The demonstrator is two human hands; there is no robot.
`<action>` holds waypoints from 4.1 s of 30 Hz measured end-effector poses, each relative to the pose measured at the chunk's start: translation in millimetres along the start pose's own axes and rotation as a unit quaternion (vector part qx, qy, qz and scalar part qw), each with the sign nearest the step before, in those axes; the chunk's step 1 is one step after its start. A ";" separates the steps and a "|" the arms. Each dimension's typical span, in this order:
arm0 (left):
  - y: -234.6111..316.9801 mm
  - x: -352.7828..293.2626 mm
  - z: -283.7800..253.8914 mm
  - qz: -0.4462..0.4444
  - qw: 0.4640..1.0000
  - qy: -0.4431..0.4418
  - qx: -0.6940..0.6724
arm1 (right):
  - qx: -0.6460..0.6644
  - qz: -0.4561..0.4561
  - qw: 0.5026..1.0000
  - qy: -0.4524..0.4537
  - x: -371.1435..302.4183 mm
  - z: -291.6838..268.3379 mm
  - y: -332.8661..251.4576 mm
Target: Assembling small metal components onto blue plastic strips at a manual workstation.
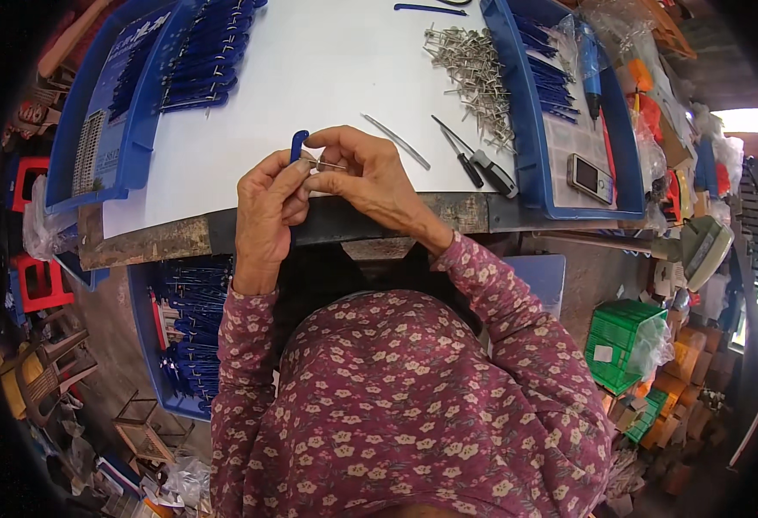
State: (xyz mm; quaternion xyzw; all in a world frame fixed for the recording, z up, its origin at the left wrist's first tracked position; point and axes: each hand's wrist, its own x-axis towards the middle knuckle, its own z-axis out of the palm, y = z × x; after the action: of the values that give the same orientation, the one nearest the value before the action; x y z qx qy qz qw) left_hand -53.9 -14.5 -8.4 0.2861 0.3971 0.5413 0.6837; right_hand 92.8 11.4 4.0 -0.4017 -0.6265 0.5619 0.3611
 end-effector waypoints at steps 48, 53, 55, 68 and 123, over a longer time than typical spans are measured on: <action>-14.2 5.0 5.9 -0.052 0.993 -0.105 -0.010 | 0.006 0.068 0.993 -0.092 -6.9 -38.3 -2.2; -13.6 2.6 10.1 -0.039 0.995 -0.093 0.027 | 0.015 0.069 0.993 -0.092 -10.0 -38.9 0.6; -14.1 1.3 11.7 -0.033 0.995 -0.088 0.039 | 0.017 0.077 0.993 -0.093 -11.5 -38.9 0.7; -13.8 -5.6 17.2 0.020 0.981 -0.058 0.184 | 0.035 0.052 0.995 -0.074 -21.6 -33.1 -6.5; -9.1 -2.1 12.0 0.028 0.946 -0.075 0.315 | 0.045 0.148 0.985 -0.077 -16.8 -33.3 7.5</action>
State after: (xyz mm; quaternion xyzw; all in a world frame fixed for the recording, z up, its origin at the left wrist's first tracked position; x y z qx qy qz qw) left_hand -39.2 -18.3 -9.2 0.5382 0.4866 0.3844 0.5708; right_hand 130.7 10.2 0.1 -0.4285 -0.5600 0.6663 0.2424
